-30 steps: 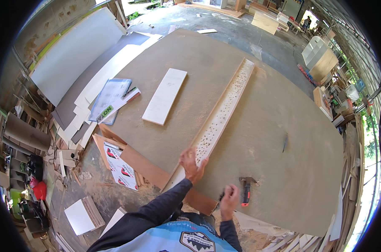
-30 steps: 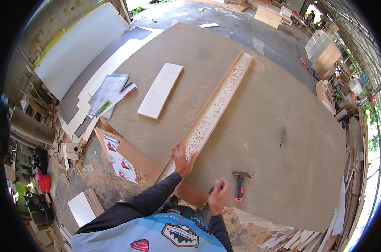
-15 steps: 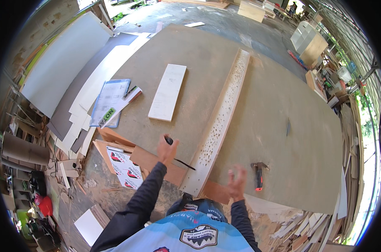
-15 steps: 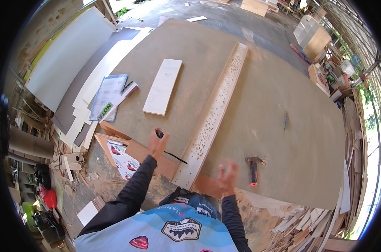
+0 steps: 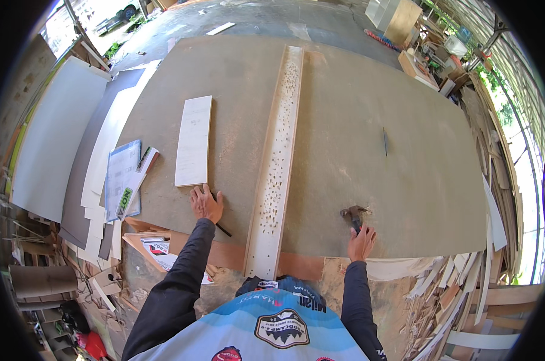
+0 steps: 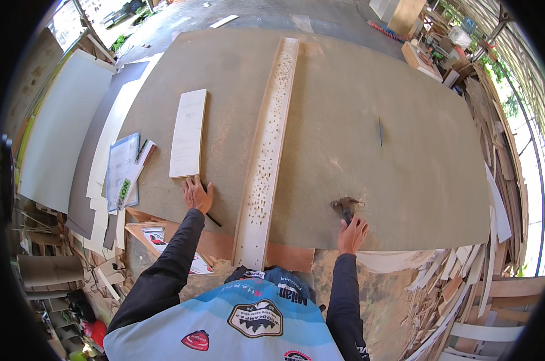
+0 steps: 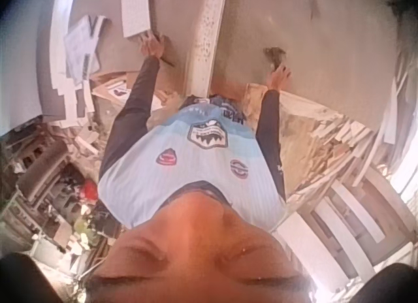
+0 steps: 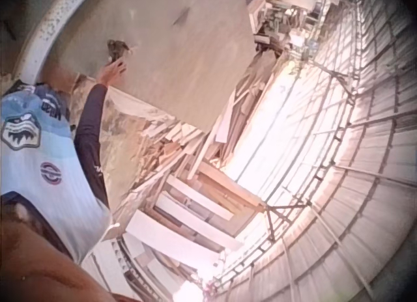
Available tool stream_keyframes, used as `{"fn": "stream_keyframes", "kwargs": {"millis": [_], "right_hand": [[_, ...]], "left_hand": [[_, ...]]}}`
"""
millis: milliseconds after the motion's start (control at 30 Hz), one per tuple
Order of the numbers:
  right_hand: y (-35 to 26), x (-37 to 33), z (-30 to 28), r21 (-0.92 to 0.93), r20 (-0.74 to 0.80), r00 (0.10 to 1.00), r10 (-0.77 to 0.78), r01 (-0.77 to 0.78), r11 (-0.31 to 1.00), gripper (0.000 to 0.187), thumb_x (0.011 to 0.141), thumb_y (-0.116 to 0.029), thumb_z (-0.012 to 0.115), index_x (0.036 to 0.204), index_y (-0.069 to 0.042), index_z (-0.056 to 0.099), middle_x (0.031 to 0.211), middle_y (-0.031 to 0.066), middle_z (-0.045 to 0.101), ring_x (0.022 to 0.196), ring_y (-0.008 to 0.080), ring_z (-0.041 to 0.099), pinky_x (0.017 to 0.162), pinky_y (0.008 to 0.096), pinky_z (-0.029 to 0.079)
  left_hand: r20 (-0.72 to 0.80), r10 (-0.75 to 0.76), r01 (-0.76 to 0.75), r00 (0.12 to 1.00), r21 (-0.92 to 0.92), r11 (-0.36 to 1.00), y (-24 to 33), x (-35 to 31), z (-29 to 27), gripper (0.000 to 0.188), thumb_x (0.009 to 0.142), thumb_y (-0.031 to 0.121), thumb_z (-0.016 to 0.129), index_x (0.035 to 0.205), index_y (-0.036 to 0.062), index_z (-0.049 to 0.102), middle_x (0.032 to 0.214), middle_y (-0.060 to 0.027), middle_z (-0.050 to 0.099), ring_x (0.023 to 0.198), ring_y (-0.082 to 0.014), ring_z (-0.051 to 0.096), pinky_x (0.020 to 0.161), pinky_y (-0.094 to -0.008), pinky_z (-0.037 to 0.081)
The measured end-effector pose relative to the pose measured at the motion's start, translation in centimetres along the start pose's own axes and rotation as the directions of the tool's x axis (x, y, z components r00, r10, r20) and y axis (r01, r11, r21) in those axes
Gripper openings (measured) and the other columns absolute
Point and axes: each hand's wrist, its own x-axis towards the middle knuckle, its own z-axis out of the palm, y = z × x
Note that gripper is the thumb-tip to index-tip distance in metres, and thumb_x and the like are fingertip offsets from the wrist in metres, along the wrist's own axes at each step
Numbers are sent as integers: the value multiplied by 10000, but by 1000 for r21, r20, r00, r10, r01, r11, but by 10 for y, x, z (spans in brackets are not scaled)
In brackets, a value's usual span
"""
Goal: The person positions a wooden strip on a wood panel, hammers a nail into it to secure it, and then uses a tape measure to take measurements on the panel surface.
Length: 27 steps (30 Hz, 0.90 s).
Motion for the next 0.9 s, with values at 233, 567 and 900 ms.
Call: {"fn": "stream_keyframes", "kwargs": {"millis": [233,567,900], "right_hand": [[-27,-14,7,344,4,996,89,-85,935,485,920,-303,738,1186,26,500,1094,221,530,1060,395,541,924,483,433],[-156,-67,-41,708,161,982,-103,-42,705,454,961,-304,704,1205,40,535,784,165,664,671,284,695,617,415,528],[-214,-54,-51,744,109,868,-485,253,619,341,928,-197,719,1159,18,589,835,201,692,705,386,699,608,446,546]], "left_hand": [[-100,144,-166,984,-255,953,66,27,9,723,875,472,686,1374,-24,523,1425,-273,447,1363,-416,376,1117,-528,317],[154,287,-207,945,-398,894,164,95,66,1088,857,747,611,1552,-10,257,1629,-313,170,1552,-460,59,1239,-592,100],[154,292,-215,944,-383,899,168,97,63,1126,834,807,581,1555,6,255,1639,-308,140,1560,-448,17,1238,-612,28]]}}
